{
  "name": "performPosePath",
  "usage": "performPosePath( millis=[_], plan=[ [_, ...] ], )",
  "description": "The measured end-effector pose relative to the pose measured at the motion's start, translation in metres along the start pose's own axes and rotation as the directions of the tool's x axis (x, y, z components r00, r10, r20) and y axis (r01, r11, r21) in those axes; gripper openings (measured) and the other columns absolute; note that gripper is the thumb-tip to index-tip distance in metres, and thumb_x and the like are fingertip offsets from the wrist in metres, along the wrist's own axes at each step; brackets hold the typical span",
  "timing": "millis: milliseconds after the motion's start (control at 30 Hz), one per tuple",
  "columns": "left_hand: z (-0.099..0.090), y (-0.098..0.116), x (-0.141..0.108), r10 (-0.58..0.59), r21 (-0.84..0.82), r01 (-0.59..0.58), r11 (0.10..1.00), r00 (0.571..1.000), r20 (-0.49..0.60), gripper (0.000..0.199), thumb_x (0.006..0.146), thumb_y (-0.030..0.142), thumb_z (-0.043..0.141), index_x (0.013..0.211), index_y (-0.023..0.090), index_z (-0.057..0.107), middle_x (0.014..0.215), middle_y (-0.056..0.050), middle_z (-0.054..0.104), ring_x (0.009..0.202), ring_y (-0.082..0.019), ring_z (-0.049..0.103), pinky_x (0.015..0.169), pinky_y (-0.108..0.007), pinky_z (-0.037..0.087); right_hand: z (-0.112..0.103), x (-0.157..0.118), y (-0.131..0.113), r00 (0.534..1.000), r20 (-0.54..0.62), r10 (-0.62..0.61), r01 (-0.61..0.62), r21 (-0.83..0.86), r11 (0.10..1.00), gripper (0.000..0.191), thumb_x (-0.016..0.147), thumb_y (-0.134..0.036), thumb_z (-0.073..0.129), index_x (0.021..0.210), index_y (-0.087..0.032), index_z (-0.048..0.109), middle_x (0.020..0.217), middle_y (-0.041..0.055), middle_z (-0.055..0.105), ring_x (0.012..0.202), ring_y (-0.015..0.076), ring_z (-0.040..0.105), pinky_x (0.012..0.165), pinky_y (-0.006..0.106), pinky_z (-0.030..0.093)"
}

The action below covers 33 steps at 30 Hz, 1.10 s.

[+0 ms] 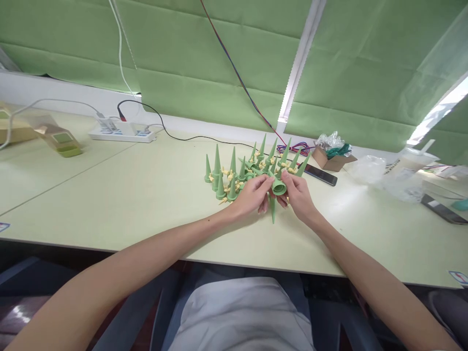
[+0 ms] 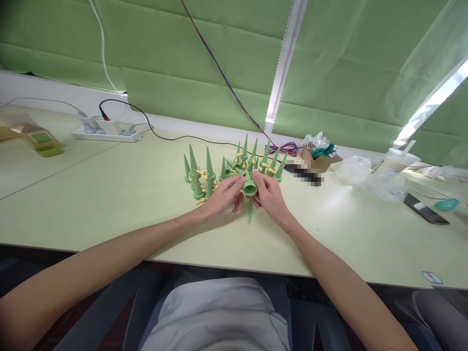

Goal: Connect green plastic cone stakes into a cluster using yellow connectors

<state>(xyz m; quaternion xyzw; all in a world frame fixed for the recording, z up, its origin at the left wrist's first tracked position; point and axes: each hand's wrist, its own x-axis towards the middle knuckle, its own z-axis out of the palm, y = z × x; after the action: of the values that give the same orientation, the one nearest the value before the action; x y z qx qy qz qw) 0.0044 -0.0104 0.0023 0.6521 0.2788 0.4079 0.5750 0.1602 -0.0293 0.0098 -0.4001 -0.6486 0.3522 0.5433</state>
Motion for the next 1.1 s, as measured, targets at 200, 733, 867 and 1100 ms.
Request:
performPosePath(
  millis=[200,733,867,1100],
  plan=[
    [0.000,0.000,-0.002,0.012,0.043,-0.012,0.999,1.000,0.001,0.036,0.102,0.048,0.049,0.080,0.020,0.047,0.057,0.005,0.052,0.040,-0.009,0.052,0.039,-0.022,0.036,-0.001,0.001,0.000,1.000,0.001,-0.014,0.014,-0.040,0.999,0.061,0.093,-0.071,0.054,0.059,-0.023,0.042,0.043,-0.0053,0.042,0.033,0.0104,0.044,0.034,0.028,0.032],
    [0.002,-0.004,-0.001,-0.033,0.224,0.015,0.974,0.997,0.074,0.036,0.105,0.034,0.034,0.080,0.018,0.054,0.058,0.002,0.058,0.042,-0.010,0.052,0.046,-0.025,0.041,-0.014,0.001,-0.005,0.994,0.107,-0.026,0.065,-0.384,0.921,0.060,0.099,-0.068,0.047,0.059,-0.022,0.045,0.043,-0.0013,0.052,0.040,0.0128,0.050,0.048,0.030,0.039],
    [0.000,-0.009,-0.001,-0.004,0.358,-0.033,0.933,0.995,0.103,0.034,0.103,0.027,0.034,0.084,0.016,0.060,0.062,0.001,0.061,0.044,-0.010,0.053,0.055,-0.026,0.044,-0.017,0.002,-0.007,0.991,0.134,0.009,0.056,-0.473,0.879,0.061,0.098,-0.070,0.046,0.060,-0.022,0.044,0.041,-0.0022,0.049,0.040,0.0136,0.051,0.051,0.031,0.039],
    [-0.001,-0.008,-0.002,0.033,0.402,-0.080,0.912,0.992,0.123,0.037,0.106,0.029,0.030,0.092,0.015,0.061,0.059,0.003,0.059,0.046,-0.011,0.055,0.057,-0.027,0.046,-0.015,0.001,-0.011,0.990,0.138,0.007,0.061,-0.482,0.874,0.064,0.094,-0.076,0.045,0.060,-0.023,0.042,0.043,-0.0026,0.047,0.041,0.0141,0.052,0.050,0.031,0.039]
  ],
)
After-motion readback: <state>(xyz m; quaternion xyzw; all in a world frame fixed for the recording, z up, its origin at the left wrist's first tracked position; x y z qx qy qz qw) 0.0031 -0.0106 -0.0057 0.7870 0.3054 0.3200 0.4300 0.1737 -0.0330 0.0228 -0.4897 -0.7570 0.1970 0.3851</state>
